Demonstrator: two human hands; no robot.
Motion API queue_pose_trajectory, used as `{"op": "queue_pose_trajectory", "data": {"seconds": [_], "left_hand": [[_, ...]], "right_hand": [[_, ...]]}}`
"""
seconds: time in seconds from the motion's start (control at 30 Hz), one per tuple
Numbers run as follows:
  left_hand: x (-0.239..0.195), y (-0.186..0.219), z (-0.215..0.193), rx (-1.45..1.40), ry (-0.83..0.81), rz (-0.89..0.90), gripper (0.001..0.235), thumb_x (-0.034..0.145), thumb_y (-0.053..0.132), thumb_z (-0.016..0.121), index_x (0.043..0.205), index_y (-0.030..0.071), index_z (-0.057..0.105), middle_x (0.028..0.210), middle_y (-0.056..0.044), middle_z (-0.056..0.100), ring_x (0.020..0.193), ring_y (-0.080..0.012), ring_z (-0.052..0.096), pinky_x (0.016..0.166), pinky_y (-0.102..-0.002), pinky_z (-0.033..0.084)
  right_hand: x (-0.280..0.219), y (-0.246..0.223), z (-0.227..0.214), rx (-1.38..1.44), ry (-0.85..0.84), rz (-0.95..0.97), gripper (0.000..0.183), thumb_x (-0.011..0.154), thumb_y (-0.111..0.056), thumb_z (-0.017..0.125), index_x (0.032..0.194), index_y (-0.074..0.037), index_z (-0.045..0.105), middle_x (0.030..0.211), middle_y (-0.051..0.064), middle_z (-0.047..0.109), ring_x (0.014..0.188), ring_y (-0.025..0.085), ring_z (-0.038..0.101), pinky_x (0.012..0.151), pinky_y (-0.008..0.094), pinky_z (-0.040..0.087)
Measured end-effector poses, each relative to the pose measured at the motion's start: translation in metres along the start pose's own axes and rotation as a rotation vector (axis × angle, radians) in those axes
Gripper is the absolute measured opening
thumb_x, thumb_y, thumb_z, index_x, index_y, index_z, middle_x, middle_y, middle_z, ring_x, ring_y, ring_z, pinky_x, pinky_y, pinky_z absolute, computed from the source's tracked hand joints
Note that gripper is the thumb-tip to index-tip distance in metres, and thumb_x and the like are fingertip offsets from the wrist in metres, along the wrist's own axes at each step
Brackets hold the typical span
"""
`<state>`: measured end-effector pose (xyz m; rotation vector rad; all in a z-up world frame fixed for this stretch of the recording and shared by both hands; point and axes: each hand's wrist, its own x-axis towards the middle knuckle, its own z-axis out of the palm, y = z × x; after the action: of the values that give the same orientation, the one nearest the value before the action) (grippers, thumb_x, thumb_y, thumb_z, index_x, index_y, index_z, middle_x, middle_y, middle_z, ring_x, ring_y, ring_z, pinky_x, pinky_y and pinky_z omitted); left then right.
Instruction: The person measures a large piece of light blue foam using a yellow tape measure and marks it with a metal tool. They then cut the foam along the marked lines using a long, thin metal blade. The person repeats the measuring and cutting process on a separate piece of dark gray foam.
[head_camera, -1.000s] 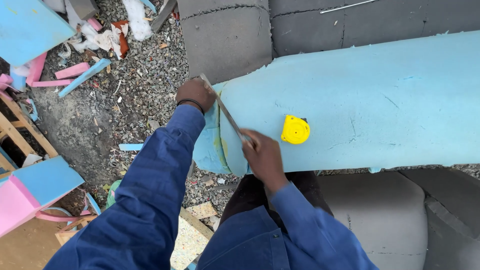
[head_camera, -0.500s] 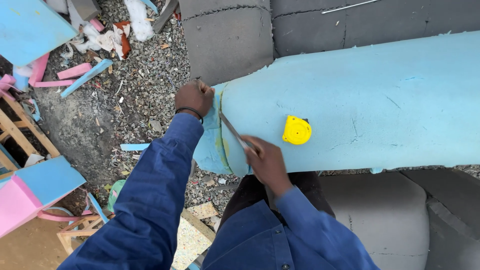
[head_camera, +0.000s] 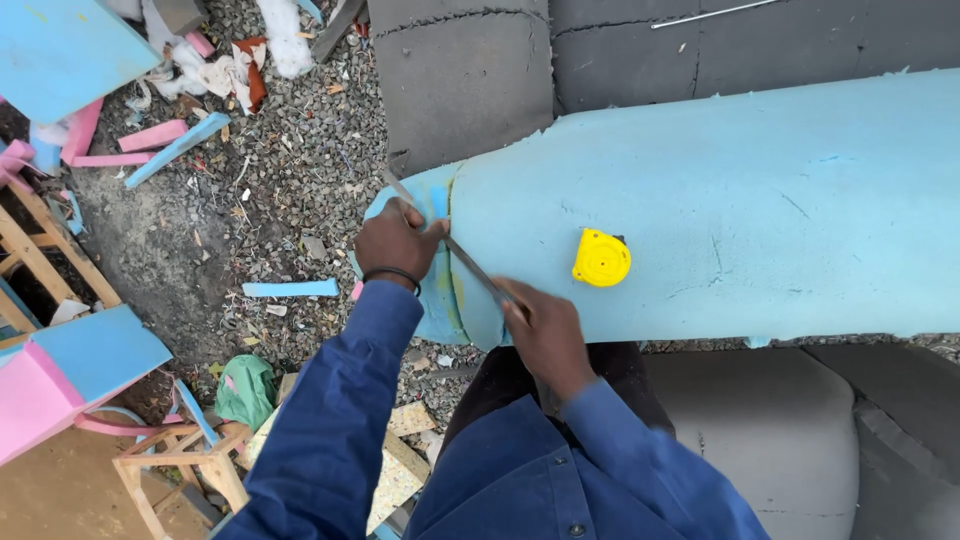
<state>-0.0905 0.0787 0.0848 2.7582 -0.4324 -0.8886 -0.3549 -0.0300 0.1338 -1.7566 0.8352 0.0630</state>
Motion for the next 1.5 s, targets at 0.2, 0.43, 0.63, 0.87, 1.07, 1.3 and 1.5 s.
{"op": "queue_pose_trajectory", "data": {"seconds": [0.2, 0.43, 0.63, 0.87, 1.07, 1.3, 1.5], "left_hand": [[0.005, -0.029, 0.028, -0.169, 0.097, -0.048, 0.03, 0.093, 0.053, 0.096, 0.1, 0.032, 0.077, 0.099, 0.002, 0.091, 0.112, -0.038, 0.09, 0.106, -0.058, 0.069], [-0.057, -0.051, 0.002, -0.918, 0.166, 0.019, 0.021, 0.118, 0.025, 0.077, 0.112, 0.012, 0.061, 0.114, -0.011, 0.073, 0.102, -0.0272, 0.079, 0.09, -0.045, 0.083], [-0.096, -0.075, 0.043, -0.942, 0.209, -0.092, 0.03, 0.112, 0.007, 0.069, 0.137, 0.014, 0.053, 0.117, -0.015, 0.076, 0.088, -0.0189, 0.082, 0.081, -0.036, 0.074], [-0.102, -0.05, 0.052, -0.604, 0.24, -0.027, 0.022, 0.11, 0.026, 0.088, 0.128, 0.016, 0.082, 0.099, -0.017, 0.081, 0.099, -0.0413, 0.087, 0.084, -0.066, 0.072], [-0.089, -0.05, 0.059, -0.271, 0.343, 0.03, 0.024, 0.104, 0.028, 0.097, 0.12, 0.012, 0.09, 0.097, -0.012, 0.083, 0.091, -0.0403, 0.088, 0.083, -0.069, 0.076], [-0.089, -0.057, 0.069, -0.219, 0.338, 0.041, 0.032, 0.104, 0.029, 0.096, 0.126, 0.007, 0.09, 0.101, -0.014, 0.084, 0.096, -0.0457, 0.088, 0.086, -0.071, 0.074], [-0.086, -0.071, 0.077, -0.307, 0.357, 0.049, 0.038, 0.106, 0.029, 0.097, 0.13, 0.001, 0.09, 0.107, -0.021, 0.086, 0.103, -0.0526, 0.087, 0.089, -0.074, 0.072]], "right_hand": [[-0.013, -0.006, -0.015, -0.062, -0.043, -0.015, 0.045, 0.124, -0.026, 0.071, 0.165, -0.011, 0.083, 0.124, 0.029, 0.094, 0.114, 0.06, 0.086, 0.101, 0.073, 0.069], [-0.091, 0.031, -0.052, -0.165, -0.061, 0.042, 0.047, 0.119, -0.028, 0.069, 0.164, -0.026, 0.084, 0.133, 0.003, 0.099, 0.116, 0.024, 0.094, 0.102, 0.046, 0.073], [-0.024, 0.013, -0.003, -0.082, -0.046, -0.07, 0.047, 0.125, -0.016, 0.066, 0.17, -0.019, 0.079, 0.098, 0.018, 0.093, 0.081, 0.044, 0.085, 0.071, 0.059, 0.067], [-0.085, 0.006, -0.051, -0.226, -0.108, 0.051, 0.052, 0.121, -0.018, 0.071, 0.172, -0.025, 0.077, 0.121, 0.021, 0.096, 0.11, 0.053, 0.09, 0.087, 0.07, 0.075], [-0.04, 0.005, -0.002, -0.269, -0.074, -0.062, 0.051, 0.125, -0.02, 0.067, 0.173, -0.029, 0.078, 0.136, 0.016, 0.094, 0.12, 0.05, 0.088, 0.098, 0.068, 0.074], [-0.076, 0.011, -0.034, -0.422, -0.116, 0.029, 0.048, 0.124, -0.029, 0.065, 0.169, -0.034, 0.079, 0.138, 0.01, 0.094, 0.124, 0.045, 0.089, 0.105, 0.065, 0.074], [-0.079, 0.045, -0.021, -0.412, -0.116, 0.034, 0.044, 0.123, -0.035, 0.069, 0.164, -0.03, 0.084, 0.144, 0.009, 0.093, 0.128, 0.044, 0.089, 0.106, 0.064, 0.073]]}}
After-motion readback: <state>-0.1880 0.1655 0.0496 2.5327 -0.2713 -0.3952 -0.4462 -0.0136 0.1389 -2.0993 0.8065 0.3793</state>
